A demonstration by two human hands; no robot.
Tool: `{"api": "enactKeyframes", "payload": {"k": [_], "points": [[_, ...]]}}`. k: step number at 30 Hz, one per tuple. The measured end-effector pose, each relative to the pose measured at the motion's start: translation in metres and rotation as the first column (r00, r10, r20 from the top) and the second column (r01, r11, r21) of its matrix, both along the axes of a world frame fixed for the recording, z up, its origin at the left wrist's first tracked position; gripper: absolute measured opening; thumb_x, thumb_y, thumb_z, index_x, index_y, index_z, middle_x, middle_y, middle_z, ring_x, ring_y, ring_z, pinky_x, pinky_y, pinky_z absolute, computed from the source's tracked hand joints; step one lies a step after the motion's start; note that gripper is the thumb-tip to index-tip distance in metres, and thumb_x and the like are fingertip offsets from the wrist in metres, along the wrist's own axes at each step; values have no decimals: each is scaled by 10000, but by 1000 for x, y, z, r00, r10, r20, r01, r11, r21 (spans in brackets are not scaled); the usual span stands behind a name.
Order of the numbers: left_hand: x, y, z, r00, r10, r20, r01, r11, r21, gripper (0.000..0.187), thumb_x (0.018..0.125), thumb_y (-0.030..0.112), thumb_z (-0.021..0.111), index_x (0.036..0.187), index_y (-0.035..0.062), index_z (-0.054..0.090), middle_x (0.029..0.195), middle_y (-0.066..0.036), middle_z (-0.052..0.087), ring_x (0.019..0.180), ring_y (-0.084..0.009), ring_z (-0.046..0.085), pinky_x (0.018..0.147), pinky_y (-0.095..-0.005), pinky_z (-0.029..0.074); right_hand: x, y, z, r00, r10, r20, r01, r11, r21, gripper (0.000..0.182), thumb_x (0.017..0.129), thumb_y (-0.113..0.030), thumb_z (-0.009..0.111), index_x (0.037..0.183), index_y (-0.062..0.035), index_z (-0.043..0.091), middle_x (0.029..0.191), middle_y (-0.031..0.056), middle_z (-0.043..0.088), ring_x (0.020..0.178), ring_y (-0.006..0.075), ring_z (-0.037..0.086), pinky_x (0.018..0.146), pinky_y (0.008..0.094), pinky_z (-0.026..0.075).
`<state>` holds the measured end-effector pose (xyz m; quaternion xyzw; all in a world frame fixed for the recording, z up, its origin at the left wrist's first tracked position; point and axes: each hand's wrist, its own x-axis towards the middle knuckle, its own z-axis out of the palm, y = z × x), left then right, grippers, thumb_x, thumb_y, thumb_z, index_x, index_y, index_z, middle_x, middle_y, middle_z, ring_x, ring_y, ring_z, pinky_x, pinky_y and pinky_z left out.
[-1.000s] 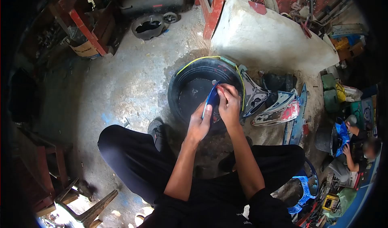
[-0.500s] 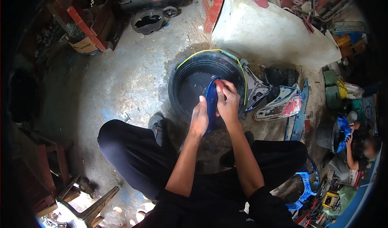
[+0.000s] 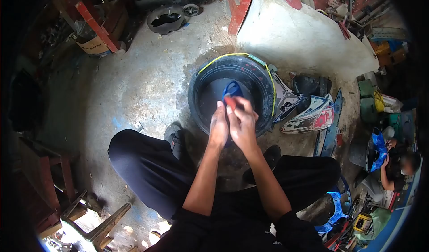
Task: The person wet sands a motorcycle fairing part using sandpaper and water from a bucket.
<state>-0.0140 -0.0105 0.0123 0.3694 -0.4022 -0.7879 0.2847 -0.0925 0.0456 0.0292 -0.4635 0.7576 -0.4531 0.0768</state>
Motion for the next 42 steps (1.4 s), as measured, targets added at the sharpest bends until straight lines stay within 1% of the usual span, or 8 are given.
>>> {"api": "enactKeyframes", "payload": {"k": [7,12,17,21,25,31,35,42], "points": [[0,5,-12,940,45,-338,80,934,348,664,1125,542,208,1468,46,488,1343,-169,594,1262,-254,583,1067,-410,481,2,4,9,972,104,-210,-77,988,135,265,993,-217,605,1162,-82,758,1523,92,531,1383,293,503,1103,547,249],[-11,19,5,999,54,-7,-54,996,70,656,1147,458,193,1372,-21,581,1266,-160,651,1190,-197,596,1052,-345,461,-10,-5,3,985,-87,-151,111,980,164,290,1015,-247,571,1169,-86,757,1571,120,488,1439,325,451,1127,615,208],[-1,14,9,991,79,-112,-67,992,103,644,1149,436,207,1382,-29,587,1231,-165,687,1125,-215,643,997,-356,497,6,-1,18,981,-11,-194,56,972,227,325,991,-264,598,1249,-123,736,1569,115,493,1452,308,446,1143,614,208],[-10,18,5,993,89,72,-74,978,-197,670,1142,483,219,1379,-25,586,1231,-138,669,1119,-182,625,983,-331,496,-14,-16,12,979,-106,-174,127,985,112,281,998,-206,593,1159,-28,741,1554,135,503,1427,318,458,1139,585,220],[0,15,6,997,65,-44,-65,998,-7,641,1148,449,201,1265,-15,628,1127,-142,700,1046,-198,651,938,-349,515,8,-2,23,989,-13,-149,35,988,148,279,974,-200,611,1140,-35,763,1572,131,486,1465,327,423,1159,593,191],[-6,16,8,993,93,-74,-92,996,20,665,1145,469,193,1394,-14,577,1294,-149,644,1191,-202,597,1051,-347,466,-4,-8,15,997,-48,-52,56,984,167,302,1009,-238,570,1219,-120,751,1659,121,369,1532,367,312,1158,692,118],[6,7,8,977,130,-172,-83,963,255,688,1139,498,191,1276,-19,624,1197,-149,683,1113,-212,649,1025,-366,508,18,19,23,974,106,-199,-52,965,257,319,963,-184,589,1230,-156,762,1668,117,358,1555,383,271,1174,691,73],[-2,16,8,985,101,-140,-85,990,116,651,1145,476,241,1375,-15,602,1244,-120,675,1116,-178,623,1000,-335,490,-6,2,27,945,-42,-325,115,971,209,346,993,-193,588,1307,-246,724,1637,106,408,1537,357,312,1179,664,109]]}}
